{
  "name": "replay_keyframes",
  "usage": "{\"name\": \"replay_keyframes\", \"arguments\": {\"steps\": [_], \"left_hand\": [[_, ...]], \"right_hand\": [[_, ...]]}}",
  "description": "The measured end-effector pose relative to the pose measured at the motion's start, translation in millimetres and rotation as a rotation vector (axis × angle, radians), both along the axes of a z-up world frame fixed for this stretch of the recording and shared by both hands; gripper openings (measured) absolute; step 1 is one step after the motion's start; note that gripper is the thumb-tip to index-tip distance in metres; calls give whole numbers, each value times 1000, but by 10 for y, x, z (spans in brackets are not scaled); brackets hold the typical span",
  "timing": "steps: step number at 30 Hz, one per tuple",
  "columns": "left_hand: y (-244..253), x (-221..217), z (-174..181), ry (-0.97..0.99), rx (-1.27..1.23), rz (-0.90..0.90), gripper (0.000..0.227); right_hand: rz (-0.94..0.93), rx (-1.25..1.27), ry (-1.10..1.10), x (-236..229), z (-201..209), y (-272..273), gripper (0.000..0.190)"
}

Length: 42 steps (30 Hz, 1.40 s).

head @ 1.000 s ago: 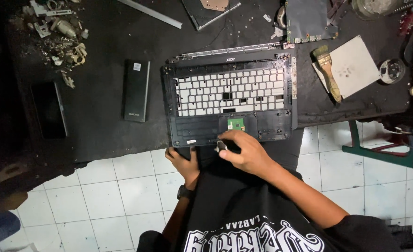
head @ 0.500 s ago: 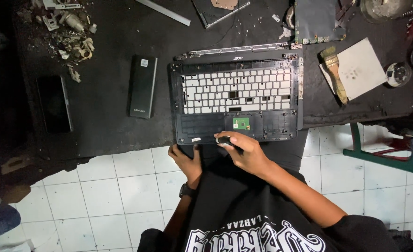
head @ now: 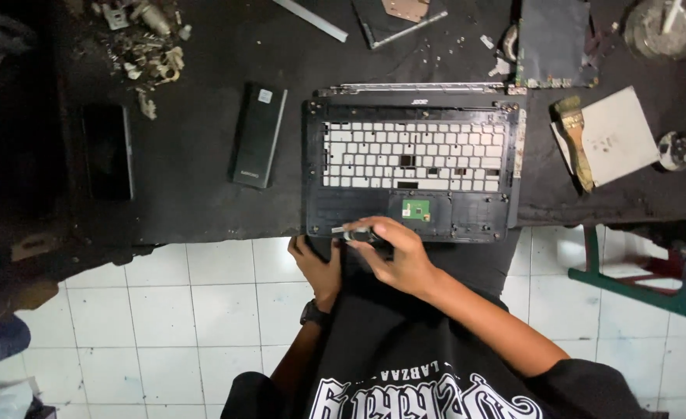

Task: The person cleans the underside of a disassembled laptop keyboard frame using a brush and a small tool. They scrub the surface and then use the tool to scrape or pick at specific areas. The person also handles a separate laptop palm rest component.

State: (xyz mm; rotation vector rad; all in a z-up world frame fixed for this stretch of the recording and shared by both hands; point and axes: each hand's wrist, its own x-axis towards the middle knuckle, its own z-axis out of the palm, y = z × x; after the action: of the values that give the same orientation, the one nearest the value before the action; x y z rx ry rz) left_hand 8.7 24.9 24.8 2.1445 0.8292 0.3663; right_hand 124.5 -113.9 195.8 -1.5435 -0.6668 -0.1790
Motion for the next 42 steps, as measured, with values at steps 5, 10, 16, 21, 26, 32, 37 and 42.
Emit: {"name": "replay_keyframes", "arguments": {"steps": [5,10,16,21,26,32,37,42], "left_hand": [[44,16,31,-16,10,10,73],[60,1,38,-3,40,15,75],[66,20,61,-9,32,4,77],[110,-38,-42,-33,21,-38,79],[66,-31,-9,-19,32,-20,75],[25,-77,-76,117,-16,25,73],[6,-94,-201,87,62,32,74],[2,-125,-210,88,17,51,78]], "right_hand": [[54,87,13,70,-206,344,76],[74,38,-23,84,-123,436,65],[35,-46,-49,67,-106,466,56],[35,-432,65,67,166,402,34],[87,-353,-181,118,-51,290,49],[220,-218,-268,118,22,204,84],[152,-363,-290,83,-60,182,70],[214,-279,-82,51,124,188,11]]}}
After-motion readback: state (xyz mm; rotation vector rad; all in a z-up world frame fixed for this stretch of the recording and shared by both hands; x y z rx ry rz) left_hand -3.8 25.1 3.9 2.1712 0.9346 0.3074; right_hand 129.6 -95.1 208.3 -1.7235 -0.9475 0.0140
